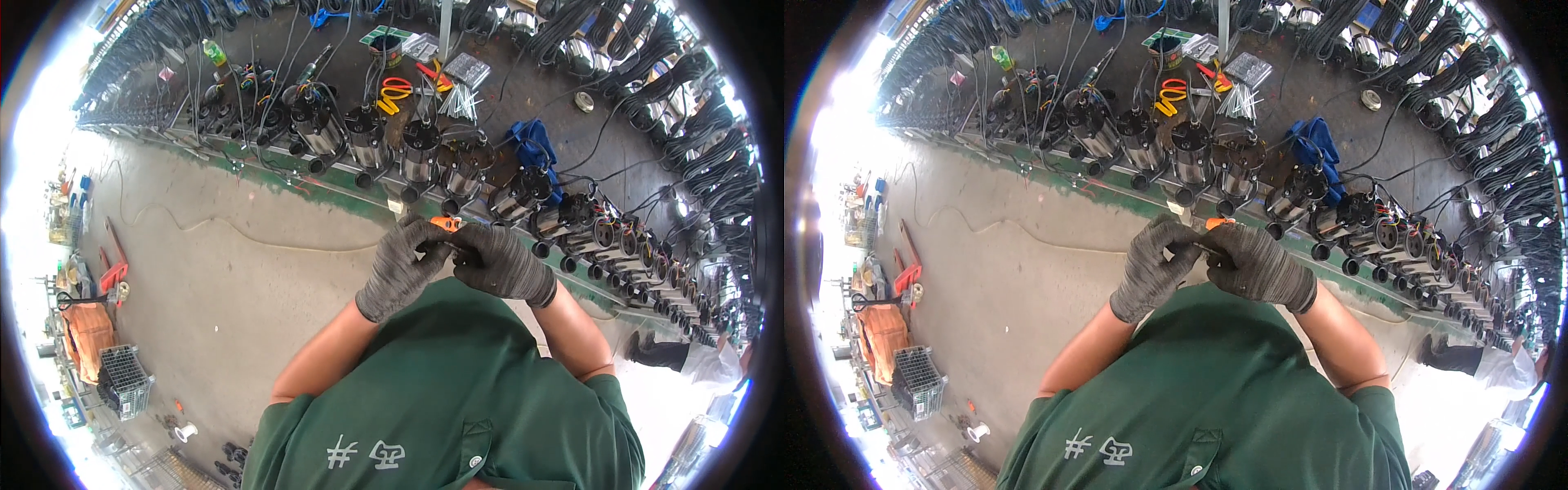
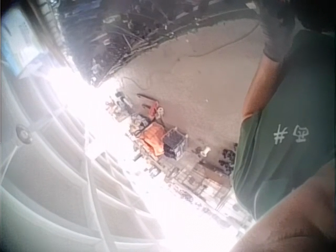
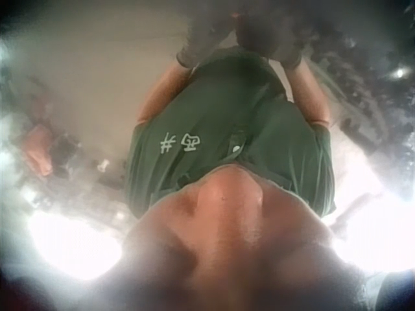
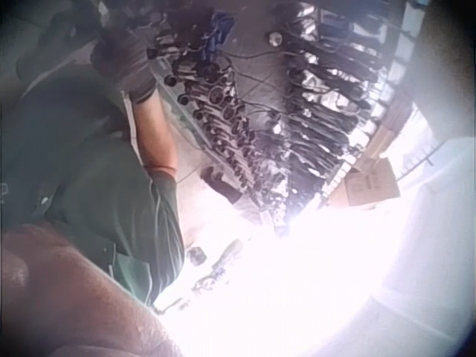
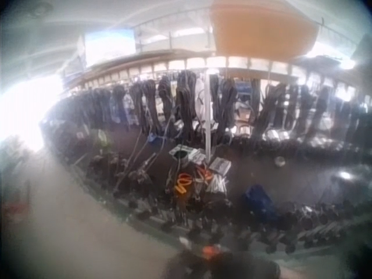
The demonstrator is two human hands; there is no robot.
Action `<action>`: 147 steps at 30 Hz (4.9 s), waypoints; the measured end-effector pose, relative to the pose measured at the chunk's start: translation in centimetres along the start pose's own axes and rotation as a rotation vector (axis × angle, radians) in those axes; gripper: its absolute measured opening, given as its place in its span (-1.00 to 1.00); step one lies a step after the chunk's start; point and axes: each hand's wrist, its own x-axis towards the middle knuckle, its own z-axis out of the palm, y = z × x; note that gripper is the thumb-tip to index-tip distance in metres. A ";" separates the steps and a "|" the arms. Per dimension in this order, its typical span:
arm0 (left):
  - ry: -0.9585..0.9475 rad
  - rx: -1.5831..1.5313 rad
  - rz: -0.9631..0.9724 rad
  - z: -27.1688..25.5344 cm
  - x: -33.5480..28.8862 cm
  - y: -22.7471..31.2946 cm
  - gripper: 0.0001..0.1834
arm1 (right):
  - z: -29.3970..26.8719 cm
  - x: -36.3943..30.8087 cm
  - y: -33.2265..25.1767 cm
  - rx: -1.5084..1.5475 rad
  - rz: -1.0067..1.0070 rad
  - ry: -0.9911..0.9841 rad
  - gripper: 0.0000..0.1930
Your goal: The person assembles electrical components for pumps by cleaning motor housings with a cloth, stripping wire insulation with a tool, and using a power screwdriver to secure internal wiring on an assembly line.
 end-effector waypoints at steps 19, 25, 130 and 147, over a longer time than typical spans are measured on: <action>-0.067 0.020 -0.111 -0.8 -0.1 -0.1 -0.83 | -0.3 0.0 1.3 0.420 0.221 0.104 -0.78; -0.084 0.195 0.032 -1.2 1.2 -0.4 -0.84 | -0.8 0.2 2.4 0.242 0.070 -0.020 -0.81; 1.409 -0.249 -0.322 -8.4 -48.9 11.5 -0.81 | 34.7 -2.9 -19.9 0.206 -0.770 -0.586 -0.71; 1.431 -0.056 -0.346 -13.5 -59.1 11.0 -0.79 | 45.1 -1.8 -24.9 0.246 -0.743 -0.708 -0.74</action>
